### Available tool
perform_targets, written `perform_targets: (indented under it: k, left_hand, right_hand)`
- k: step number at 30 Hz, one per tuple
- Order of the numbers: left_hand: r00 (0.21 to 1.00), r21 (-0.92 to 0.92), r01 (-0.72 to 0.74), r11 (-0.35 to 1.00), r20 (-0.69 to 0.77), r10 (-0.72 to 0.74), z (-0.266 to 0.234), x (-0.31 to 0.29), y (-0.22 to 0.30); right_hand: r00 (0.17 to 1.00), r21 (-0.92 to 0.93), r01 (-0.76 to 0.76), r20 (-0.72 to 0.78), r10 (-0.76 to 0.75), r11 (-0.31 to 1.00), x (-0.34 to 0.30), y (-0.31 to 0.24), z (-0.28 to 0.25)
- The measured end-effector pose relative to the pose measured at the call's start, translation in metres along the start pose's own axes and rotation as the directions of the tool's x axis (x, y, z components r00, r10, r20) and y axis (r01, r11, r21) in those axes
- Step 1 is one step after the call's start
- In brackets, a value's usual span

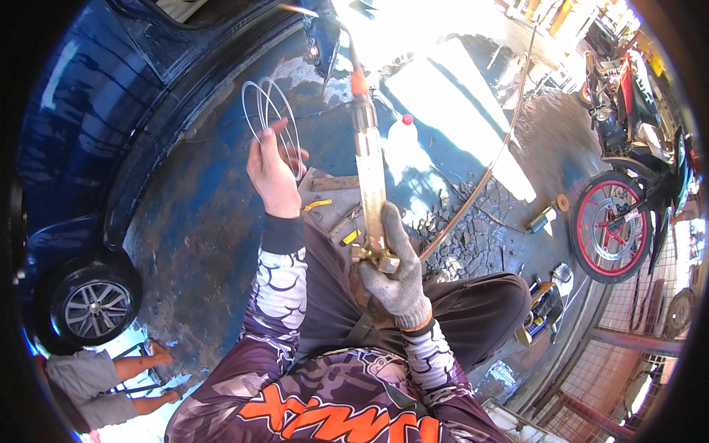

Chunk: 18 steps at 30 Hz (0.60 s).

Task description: The person uses a welding torch and filler wire to repair a section of a car's body panel. They repeatedly heat the metal, apply the wire, and then use a hammer to flatten and shape the welded area.

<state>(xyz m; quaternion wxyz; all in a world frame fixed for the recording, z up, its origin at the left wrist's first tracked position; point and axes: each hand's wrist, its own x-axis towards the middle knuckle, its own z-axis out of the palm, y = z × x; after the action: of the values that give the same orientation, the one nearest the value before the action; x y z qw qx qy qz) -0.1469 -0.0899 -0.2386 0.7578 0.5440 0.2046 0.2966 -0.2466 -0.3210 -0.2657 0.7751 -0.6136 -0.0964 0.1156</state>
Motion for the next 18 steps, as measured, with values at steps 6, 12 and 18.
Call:
perform_targets:
  k: [6, 12, 18]
  left_hand:
    - [0.952, -0.003, -0.304, 0.953, 0.019, 0.304, 0.029, 0.047, 0.035]
    - [0.962, -0.079, -0.273, 0.959, -0.016, 0.273, 0.027, 0.051, 0.019]
    - [0.988, -0.021, -0.135, 0.991, -0.085, 0.133, 0.017, 0.033, 0.014]
  right_hand:
    - [0.999, -0.020, 0.011, 0.041, -0.011, 1.000, 0.037, -0.005, 0.007]
    - [0.999, 0.058, -0.013, 0.053, 0.010, 0.998, 0.039, -0.013, 0.004]
    - [0.999, 0.055, -0.054, 0.011, 0.054, 0.997, 0.030, 0.002, -0.003]
